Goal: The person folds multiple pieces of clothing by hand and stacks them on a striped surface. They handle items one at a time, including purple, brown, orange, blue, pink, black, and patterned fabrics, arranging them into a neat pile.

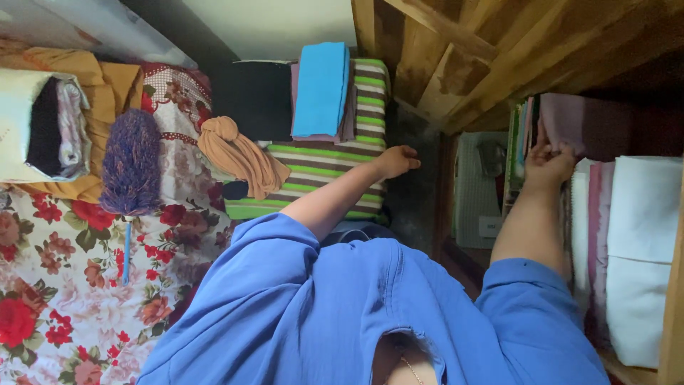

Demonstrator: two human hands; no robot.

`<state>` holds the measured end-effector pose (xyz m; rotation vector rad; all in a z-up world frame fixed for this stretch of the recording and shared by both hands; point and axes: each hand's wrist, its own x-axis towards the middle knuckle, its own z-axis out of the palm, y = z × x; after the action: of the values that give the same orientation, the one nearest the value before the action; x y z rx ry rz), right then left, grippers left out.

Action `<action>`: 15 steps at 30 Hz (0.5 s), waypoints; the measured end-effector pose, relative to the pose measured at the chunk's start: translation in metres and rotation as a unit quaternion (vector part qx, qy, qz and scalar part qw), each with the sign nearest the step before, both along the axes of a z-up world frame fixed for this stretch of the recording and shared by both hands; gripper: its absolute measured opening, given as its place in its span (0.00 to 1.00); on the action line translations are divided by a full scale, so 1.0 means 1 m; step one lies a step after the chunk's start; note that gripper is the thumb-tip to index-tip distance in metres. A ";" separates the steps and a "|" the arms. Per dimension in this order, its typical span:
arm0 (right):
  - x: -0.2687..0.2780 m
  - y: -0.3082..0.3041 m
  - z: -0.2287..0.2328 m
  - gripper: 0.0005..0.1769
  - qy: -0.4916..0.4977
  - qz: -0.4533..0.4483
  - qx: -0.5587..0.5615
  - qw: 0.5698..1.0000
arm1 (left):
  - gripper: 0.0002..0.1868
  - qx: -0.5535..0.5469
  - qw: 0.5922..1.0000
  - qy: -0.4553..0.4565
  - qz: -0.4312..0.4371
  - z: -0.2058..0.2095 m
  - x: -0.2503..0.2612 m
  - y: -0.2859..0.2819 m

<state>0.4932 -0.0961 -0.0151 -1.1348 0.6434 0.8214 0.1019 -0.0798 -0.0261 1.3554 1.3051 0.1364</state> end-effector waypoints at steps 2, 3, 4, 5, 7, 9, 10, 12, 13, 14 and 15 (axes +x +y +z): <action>-0.027 -0.005 0.029 0.06 -0.038 0.057 0.110 0.992 | 0.35 -0.065 0.996 -0.042 0.040 0.016 -0.001 -0.001; -0.036 0.000 0.036 0.06 -0.038 0.057 0.111 0.991 | 0.35 -0.065 0.996 -0.042 0.041 0.010 0.001 0.000; -0.045 0.005 0.043 0.05 -0.043 0.051 0.134 0.989 | 0.31 -0.064 0.996 -0.055 0.039 0.005 0.002 0.001; -0.054 0.009 0.050 0.05 -0.049 0.045 0.157 0.985 | 0.27 -0.063 0.995 -0.068 0.037 -0.001 0.004 0.002; -0.085 0.005 0.074 0.06 -0.062 0.082 0.184 0.978 | 0.33 -0.120 0.990 -0.061 0.040 0.071 -0.003 -0.002; -0.117 0.001 0.098 0.08 -0.074 0.122 0.208 0.968 | 0.40 -0.177 0.982 -0.053 0.046 0.108 -0.007 -0.006; -0.134 -0.002 0.110 0.13 -0.048 0.135 0.227 0.963 | 0.43 -0.190 0.973 -0.108 0.069 0.108 -0.008 -0.008; -0.168 -0.004 0.135 0.19 -0.021 0.153 0.246 0.957 | 0.48 -0.201 0.961 -0.164 0.097 0.115 -0.014 -0.006; -0.185 -0.006 0.147 0.18 0.001 0.182 0.242 0.953 | 0.53 -0.269 0.920 -0.250 0.136 0.122 -0.020 -0.004; -0.202 -0.009 0.159 0.17 0.024 0.211 0.237 0.948 | 0.59 -0.332 0.865 -0.334 0.174 0.128 -0.027 -0.002; -0.221 -0.013 0.175 0.17 0.026 0.218 0.235 0.947 | 0.59 -0.332 0.863 -0.336 0.181 0.139 -0.038 -0.002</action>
<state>0.2727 -0.1093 0.1600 -0.8227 0.2119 1.3071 0.0642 -0.0816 0.1134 0.3872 0.8573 0.3468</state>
